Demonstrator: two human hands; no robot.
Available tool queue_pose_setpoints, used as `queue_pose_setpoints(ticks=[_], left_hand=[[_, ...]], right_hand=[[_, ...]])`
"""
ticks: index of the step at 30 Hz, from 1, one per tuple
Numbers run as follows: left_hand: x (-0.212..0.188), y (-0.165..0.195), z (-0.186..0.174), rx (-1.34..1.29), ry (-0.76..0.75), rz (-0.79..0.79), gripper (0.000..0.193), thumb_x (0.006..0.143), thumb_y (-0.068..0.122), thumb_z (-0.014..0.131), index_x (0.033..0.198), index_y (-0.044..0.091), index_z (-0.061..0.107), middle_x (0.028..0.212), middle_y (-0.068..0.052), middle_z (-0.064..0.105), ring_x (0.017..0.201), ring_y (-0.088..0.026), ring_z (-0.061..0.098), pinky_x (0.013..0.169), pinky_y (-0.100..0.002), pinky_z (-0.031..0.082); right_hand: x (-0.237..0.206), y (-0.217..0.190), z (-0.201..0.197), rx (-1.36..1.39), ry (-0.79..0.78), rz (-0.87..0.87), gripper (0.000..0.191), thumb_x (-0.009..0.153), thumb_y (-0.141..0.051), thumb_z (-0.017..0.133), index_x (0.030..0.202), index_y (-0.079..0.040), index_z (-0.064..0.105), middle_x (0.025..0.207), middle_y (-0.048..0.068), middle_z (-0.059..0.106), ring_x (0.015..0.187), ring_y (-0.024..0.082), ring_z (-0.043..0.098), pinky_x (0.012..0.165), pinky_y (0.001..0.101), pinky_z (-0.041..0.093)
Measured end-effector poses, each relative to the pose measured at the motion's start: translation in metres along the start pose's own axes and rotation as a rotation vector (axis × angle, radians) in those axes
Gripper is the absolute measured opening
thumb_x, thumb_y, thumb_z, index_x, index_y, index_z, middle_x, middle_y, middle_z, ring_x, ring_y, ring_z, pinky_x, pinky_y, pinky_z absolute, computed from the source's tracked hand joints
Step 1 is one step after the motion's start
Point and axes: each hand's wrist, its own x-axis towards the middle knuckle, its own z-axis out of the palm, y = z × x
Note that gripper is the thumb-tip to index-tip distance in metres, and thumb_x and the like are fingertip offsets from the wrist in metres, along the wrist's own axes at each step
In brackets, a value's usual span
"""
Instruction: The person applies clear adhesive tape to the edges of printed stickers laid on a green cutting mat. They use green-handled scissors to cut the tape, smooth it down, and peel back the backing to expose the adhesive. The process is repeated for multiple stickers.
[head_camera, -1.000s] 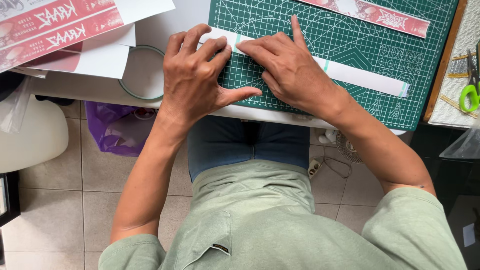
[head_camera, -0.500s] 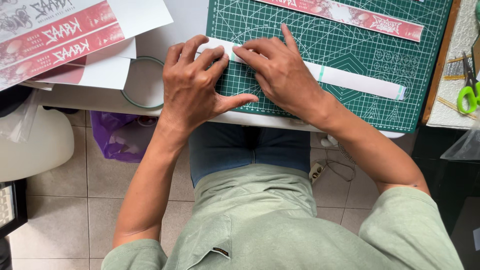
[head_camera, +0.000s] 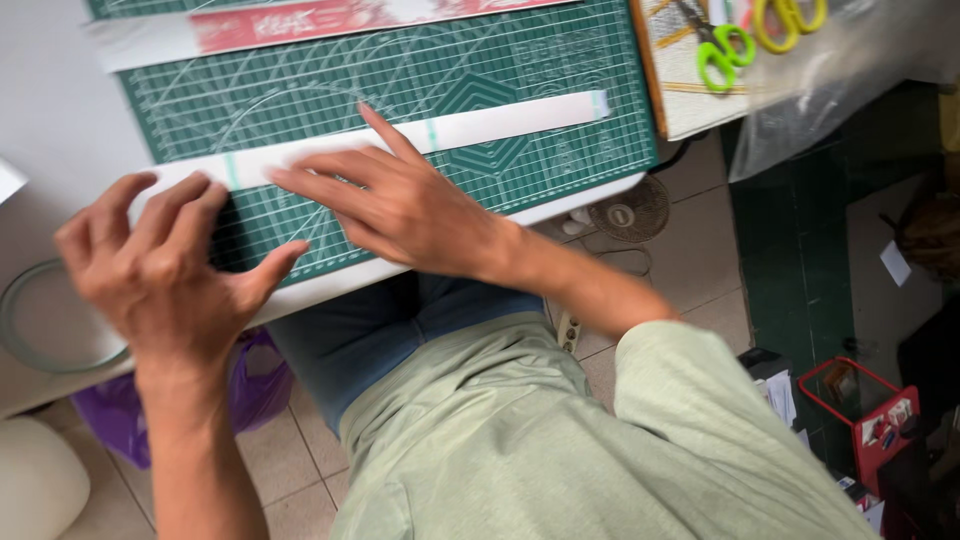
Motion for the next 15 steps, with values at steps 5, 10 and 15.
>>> queue_pose_setpoints(ticks=[5, 10, 15], left_hand=[[-0.014, -0.007, 0.009, 0.063, -0.021, 0.039, 0.074, 0.094, 0.083, 0.058, 0.109, 0.014, 0.078, 0.118, 0.006, 0.075, 0.123, -0.016, 0.058, 0.113, -0.032, 0.036], [-0.031, -0.018, 0.028, 0.091, -0.005, 0.06, 0.071, 0.097, 0.079, 0.049, 0.111, 0.015, 0.074, 0.123, 0.004, 0.074, 0.127, -0.017, 0.058, 0.116, -0.033, 0.035], [-0.031, -0.02, 0.031, 0.088, 0.035, 0.065, 0.071, 0.099, 0.076, 0.047, 0.116, 0.013, 0.074, 0.118, 0.001, 0.071, 0.126, -0.018, 0.06, 0.116, -0.035, 0.035]], right_hand=[[-0.085, 0.016, -0.046, 0.123, 0.273, 0.263, 0.046, 0.102, 0.001, 0.06, 0.145, -0.016, 0.059, 0.14, 0.005, 0.068, 0.115, 0.015, 0.072, 0.129, 0.051, 0.042], [-0.156, 0.035, -0.099, -0.126, 0.451, 0.678, 0.031, 0.102, -0.002, 0.062, 0.131, -0.007, 0.071, 0.131, 0.011, 0.071, 0.107, 0.024, 0.073, 0.091, 0.0366, 0.061], [-0.183, 0.059, -0.119, -0.253, 0.43, 0.533, 0.032, 0.104, -0.001, 0.063, 0.135, -0.002, 0.068, 0.134, 0.015, 0.068, 0.123, 0.032, 0.068, 0.107, 0.0407, 0.055]])
